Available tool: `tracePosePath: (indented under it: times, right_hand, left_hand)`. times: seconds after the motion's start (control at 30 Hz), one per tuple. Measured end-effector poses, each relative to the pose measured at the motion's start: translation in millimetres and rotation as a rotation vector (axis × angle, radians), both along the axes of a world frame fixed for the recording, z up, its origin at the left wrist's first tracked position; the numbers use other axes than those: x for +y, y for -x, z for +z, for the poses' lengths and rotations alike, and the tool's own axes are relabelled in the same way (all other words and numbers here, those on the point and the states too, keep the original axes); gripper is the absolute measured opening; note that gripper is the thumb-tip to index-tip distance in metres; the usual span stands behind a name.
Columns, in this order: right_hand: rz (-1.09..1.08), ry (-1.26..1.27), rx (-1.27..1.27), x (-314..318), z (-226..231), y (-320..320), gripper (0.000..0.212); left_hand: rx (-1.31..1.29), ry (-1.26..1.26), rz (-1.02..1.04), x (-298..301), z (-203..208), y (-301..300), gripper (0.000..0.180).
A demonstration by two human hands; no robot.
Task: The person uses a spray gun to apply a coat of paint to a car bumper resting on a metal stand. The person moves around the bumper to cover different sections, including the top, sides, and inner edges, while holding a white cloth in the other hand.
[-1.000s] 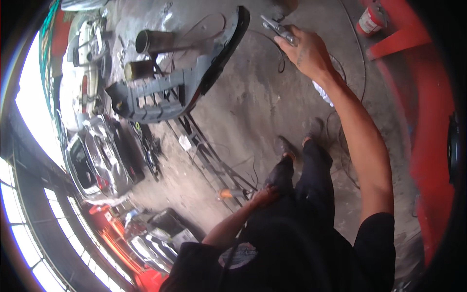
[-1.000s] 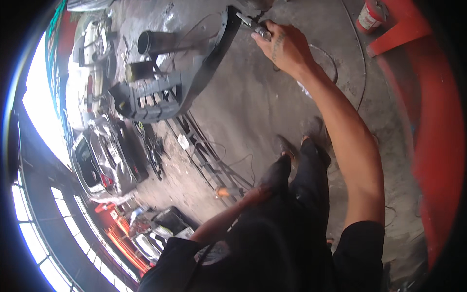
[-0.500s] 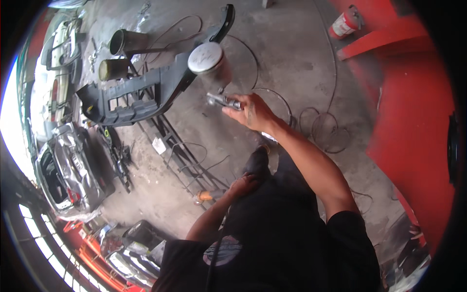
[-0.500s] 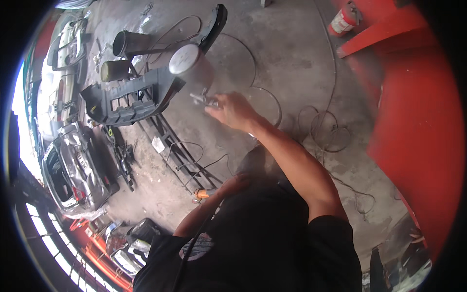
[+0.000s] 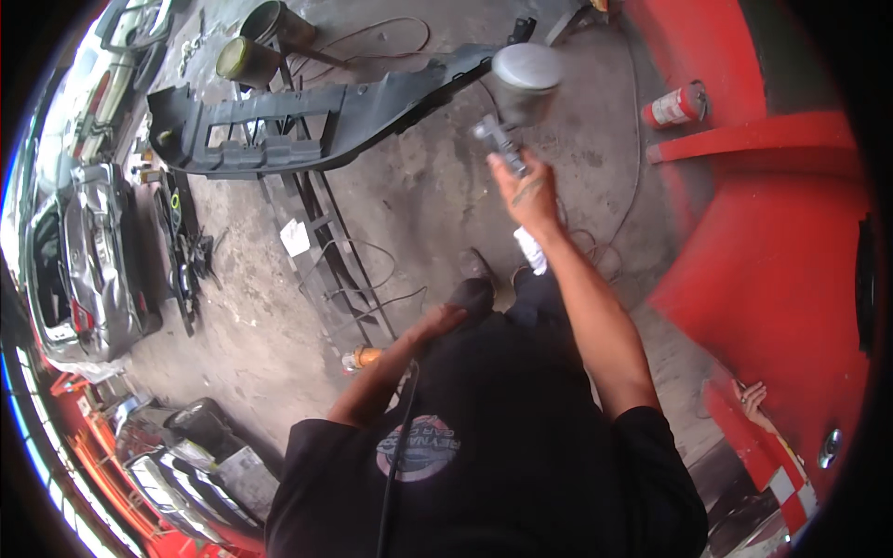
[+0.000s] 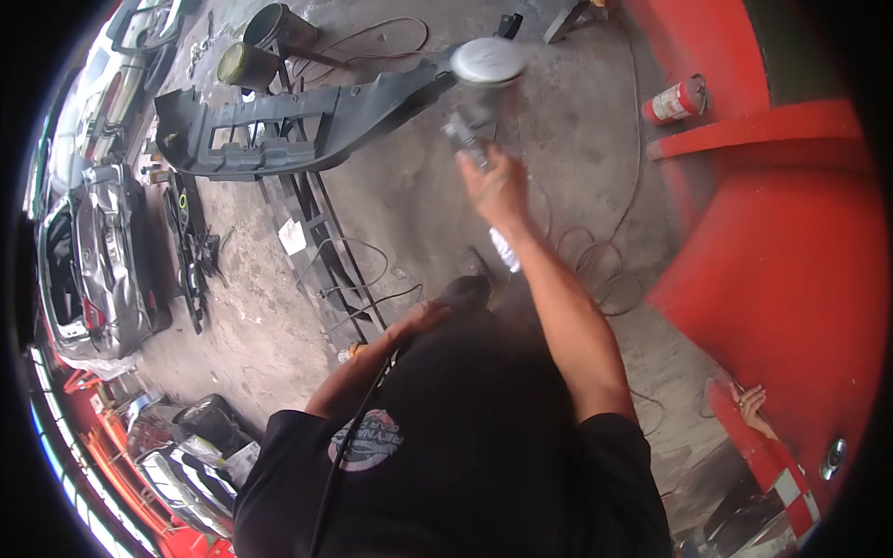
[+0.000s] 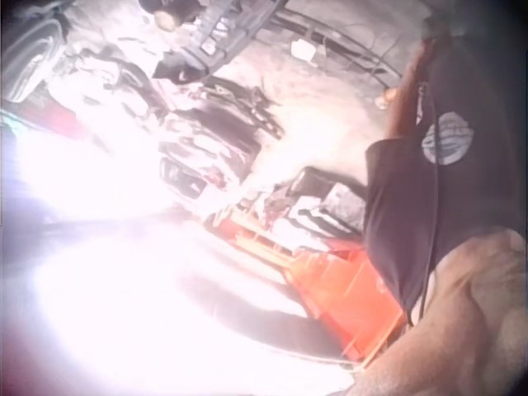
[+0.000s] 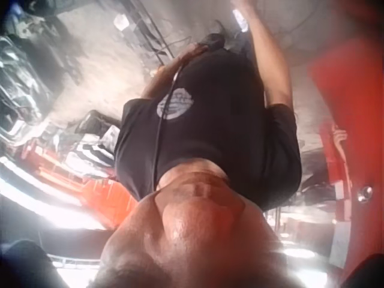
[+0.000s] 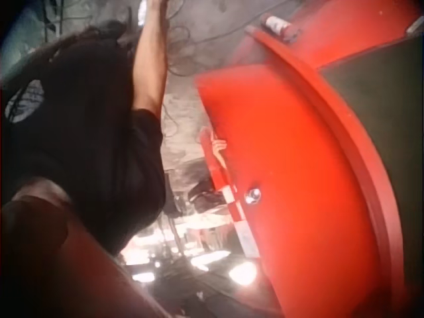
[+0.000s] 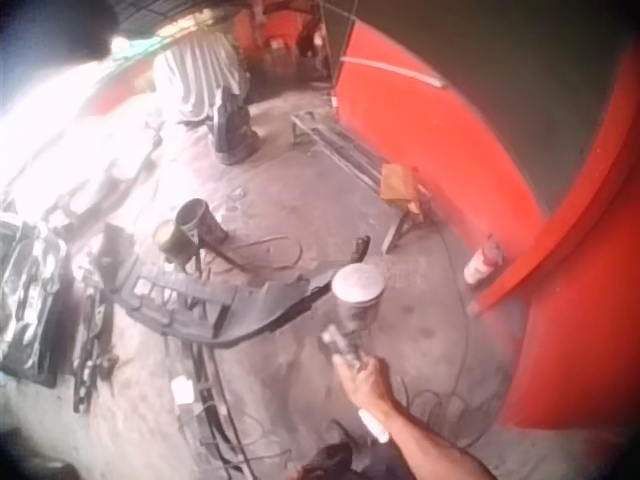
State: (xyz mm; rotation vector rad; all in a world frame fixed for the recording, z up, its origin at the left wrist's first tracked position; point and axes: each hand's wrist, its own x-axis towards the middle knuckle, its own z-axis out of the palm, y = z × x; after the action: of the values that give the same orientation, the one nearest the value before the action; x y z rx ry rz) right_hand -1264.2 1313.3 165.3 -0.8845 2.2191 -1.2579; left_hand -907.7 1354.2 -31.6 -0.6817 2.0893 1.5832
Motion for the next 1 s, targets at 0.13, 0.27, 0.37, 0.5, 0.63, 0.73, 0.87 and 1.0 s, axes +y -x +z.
tracePosePath:
  times: [0.13, 0.27, 0.37, 0.5, 0.63, 0.73, 0.87, 1.0]
  right_hand:
    - [0.288, 0.12, -0.035, -13, 18, -67, 0.038]
    - [0.573, 0.046, -0.166, -15, 29, -97, 0.043]
    - [0.602, 0.099, -0.085, -5, 29, -92, 0.043]
    - [0.471, 0.075, -0.015, 14, 17, -50, 0.046]
    - [0.283, -0.133, -0.129, 7, 29, 30, 0.047]
    - [0.124, -0.036, 0.159, 6, -8, 140, 0.048]
    - [-0.04, -0.052, 0.22, -18, 29, 223, 0.04]
    - [0.034, -0.01, 0.102, -10, 46, 297, 0.037]
  left_hand:
    - [-0.068, -0.044, 0.042, -26, 37, 13, 0.049]
    - [-0.013, -0.012, 0.085, -42, 20, -4, 0.048]
    - [-0.009, 0.005, 0.119, -49, 8, -14, 0.047]
    - [-0.169, -0.046, 0.092, -62, 10, -14, 0.047]
    - [-0.045, 0.071, 0.133, -57, -23, -45, 0.044]
    - [-0.156, 0.047, 0.232, -49, -21, -29, 0.039]
    - [-0.112, -0.011, 0.324, -33, -58, -51, 0.031]
    - [-0.179, 0.043, 0.234, -21, -56, 8, 0.027]
